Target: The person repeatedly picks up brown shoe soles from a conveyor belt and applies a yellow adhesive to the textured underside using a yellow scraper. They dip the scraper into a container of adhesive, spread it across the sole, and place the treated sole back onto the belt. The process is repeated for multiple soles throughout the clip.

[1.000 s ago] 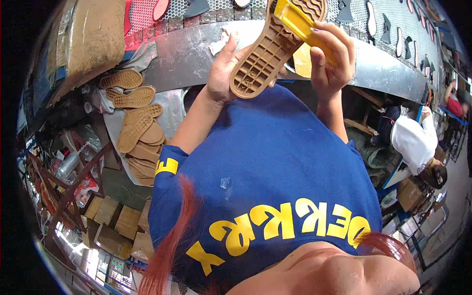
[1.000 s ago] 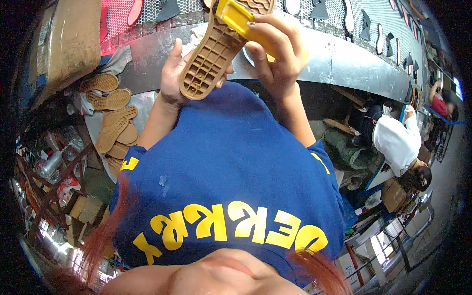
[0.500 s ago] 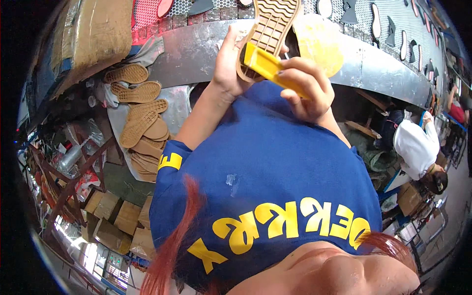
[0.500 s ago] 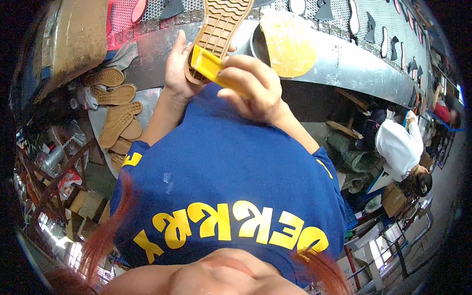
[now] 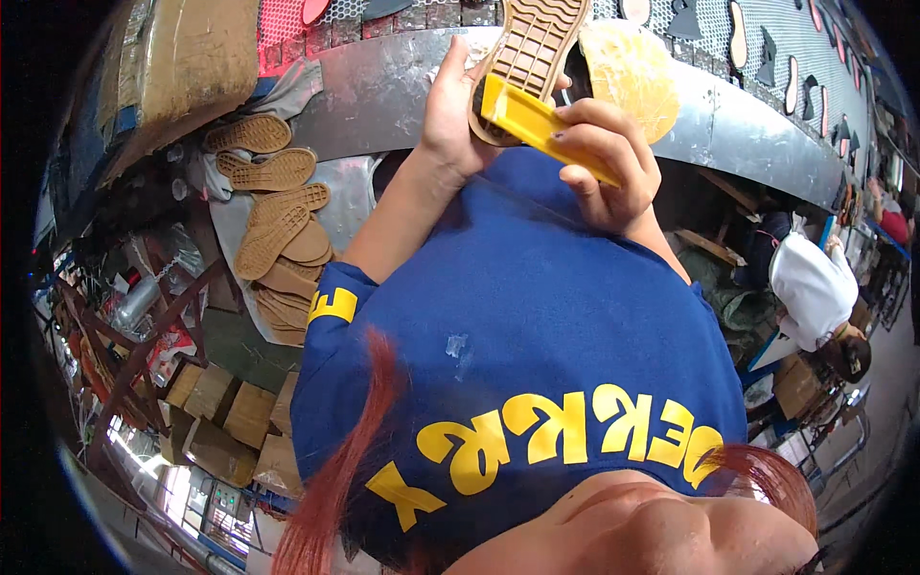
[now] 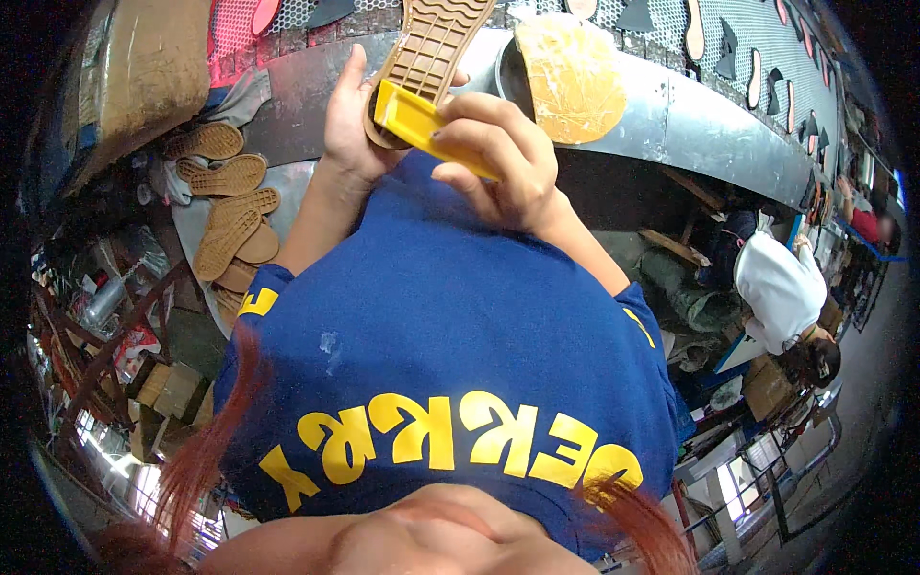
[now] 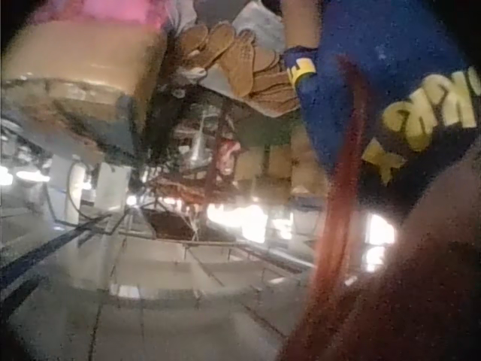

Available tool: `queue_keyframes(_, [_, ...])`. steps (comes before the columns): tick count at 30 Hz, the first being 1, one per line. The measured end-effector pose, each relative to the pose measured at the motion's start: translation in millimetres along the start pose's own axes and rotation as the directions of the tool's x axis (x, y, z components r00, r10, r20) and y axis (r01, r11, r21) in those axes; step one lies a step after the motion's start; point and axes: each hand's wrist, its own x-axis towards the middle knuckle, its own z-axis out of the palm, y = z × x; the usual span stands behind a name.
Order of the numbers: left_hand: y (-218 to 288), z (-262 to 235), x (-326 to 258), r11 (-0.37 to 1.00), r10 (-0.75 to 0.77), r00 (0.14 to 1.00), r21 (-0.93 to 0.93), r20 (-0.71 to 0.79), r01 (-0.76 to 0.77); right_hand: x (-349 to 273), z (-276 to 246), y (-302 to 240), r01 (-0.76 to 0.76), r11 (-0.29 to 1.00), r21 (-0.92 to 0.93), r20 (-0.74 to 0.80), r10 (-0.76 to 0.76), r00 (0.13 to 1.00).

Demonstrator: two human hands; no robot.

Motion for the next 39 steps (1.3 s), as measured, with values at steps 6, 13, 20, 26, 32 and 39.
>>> queue_keyframes(6, [2, 4, -3, 0.999, -0.031, 0.999, 0.042, -0.017, 0.032, 2, -11, -4, -0.006, 0.997, 0.079, 0.075, 0.0, 0.997])
queue_keyframes(13, [1, 39, -5, 0.994, -0.105, 0.979, -0.024, -0.176, 0.103, 3, -26, 0, -0.05, 0.948, 0.314, 0.127, 0.01, 0.992])
queue_keyframes(20, [1, 39, -10, 0.962, -0.217, 0.974, -0.185, -0.069, 0.201, 9, -36, 5, -0.148, 0.862, 0.485, 0.2, 0.056, 0.978])
queue_keyframes(26, [0, 36, -12, 0.964, -0.255, 0.966, -0.084, -0.032, 0.251, 15, -53, 26, -0.148, 0.759, 0.634, 0.19, 0.033, 0.981])
queue_keyframes(32, [3, 39, -13, 0.971, -0.164, 0.98, 0.16, -0.112, 0.18, -16, -72, 63, 0.168, 0.497, 0.851, -0.426, 0.467, 0.775])
queue_keyframes(39, [13, 40, -26, 0.728, 0.501, 0.86, 0.587, -0.101, -0.355, -108, -23, 132, -0.783, 0.603, 0.153, -0.235, 0.792, 0.563])
